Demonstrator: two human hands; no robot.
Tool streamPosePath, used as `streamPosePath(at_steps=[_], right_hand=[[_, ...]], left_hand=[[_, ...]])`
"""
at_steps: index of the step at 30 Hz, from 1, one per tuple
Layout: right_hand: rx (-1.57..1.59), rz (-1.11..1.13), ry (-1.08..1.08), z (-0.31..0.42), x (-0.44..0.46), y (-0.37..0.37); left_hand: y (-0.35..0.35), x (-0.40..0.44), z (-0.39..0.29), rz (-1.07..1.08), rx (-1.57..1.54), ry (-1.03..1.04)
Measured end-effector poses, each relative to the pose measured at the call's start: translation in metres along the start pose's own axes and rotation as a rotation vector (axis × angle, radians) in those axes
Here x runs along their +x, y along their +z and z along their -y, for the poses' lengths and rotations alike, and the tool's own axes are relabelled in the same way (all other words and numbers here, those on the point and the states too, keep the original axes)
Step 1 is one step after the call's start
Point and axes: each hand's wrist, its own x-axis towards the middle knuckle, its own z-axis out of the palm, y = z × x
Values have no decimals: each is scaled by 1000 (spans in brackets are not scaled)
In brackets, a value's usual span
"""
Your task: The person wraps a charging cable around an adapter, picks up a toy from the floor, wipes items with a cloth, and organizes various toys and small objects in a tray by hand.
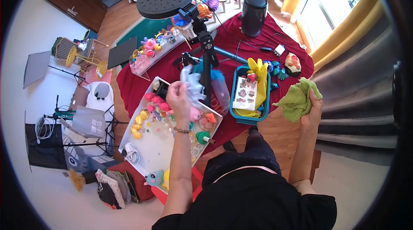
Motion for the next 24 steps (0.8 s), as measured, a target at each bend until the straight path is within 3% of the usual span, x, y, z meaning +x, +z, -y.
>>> streamPosePath(at_steps=[2, 4, 6, 7, 10, 12, 19, 22, 24], right_hand=[[30, 12, 32, -6, 1, 8], [23, 20, 48, -10, -1, 15], [7, 36, 59, -11, -2, 18], [-4, 51, 63, -11, -2, 18], [1, 100, 78, -12, -3, 16], [10, 94, 80, -13, -2, 13], [-23, 23, 88, -22, -2, -9], [-52, 60, 80, -24, -1, -4], [-57, 68, 80, -24, -2, 4]], left_hand=[[-8, -3, -1, 20, 34, -32], [-3, -10, 17, 67, 326, 252], [12, -24, 46, 246, 346, 126], [25, -31, 45, 282, 448, 287], [59, -47, 45, 432, 645, 29], [73, -50, 56, 457, 776, -13], [74, -41, 85, 622, 542, -265], [72, -45, 96, 779, 73, -450], [66, -51, 94, 742, -104, -598]])
